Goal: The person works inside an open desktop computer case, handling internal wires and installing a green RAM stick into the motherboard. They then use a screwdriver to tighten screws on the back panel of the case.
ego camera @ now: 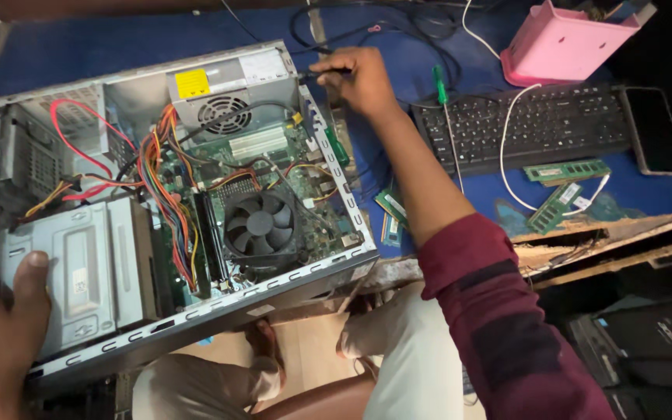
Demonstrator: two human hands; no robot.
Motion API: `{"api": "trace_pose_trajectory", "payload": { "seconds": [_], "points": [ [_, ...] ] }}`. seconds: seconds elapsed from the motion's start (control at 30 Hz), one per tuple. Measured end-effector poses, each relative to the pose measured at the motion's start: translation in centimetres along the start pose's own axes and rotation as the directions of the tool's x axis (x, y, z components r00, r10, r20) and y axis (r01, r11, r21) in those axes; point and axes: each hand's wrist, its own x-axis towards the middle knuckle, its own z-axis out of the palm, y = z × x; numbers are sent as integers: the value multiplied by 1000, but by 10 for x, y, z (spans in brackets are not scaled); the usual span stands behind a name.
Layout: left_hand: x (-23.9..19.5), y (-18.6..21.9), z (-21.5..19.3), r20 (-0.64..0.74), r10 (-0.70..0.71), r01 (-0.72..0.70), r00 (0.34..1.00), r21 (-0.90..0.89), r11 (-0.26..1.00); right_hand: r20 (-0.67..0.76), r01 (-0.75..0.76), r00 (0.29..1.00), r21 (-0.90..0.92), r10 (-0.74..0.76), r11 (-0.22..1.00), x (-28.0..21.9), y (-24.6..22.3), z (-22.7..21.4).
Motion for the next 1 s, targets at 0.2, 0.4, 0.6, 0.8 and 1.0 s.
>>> {"api": "trace_pose_trajectory", "payload": {
  "seconds": [0.2,0.4,0.6,0.8,1.0],
  "points": [
    [-2,8,-6,-10,87,-87,996,-214,973,22,47,999,9,-47,999,4,9,2],
    [-5,71,-46,-2,84,-84,996,-89,993,80,-9,997,8,8,1000,2,18,-1],
    [-11,115,-87,132,-195,171,972,173,970,330,-46,944,50,27,998,25,11,-24],
    [-18,107,-90,55,-129,118,990,169,979,386,-211,872,-259,302,942,27,-62,-89],
    [-16,77,-68,6,-63,61,998,187,981,340,-302,642,-712,687,634,-88,-168,-135]
  ]
}}
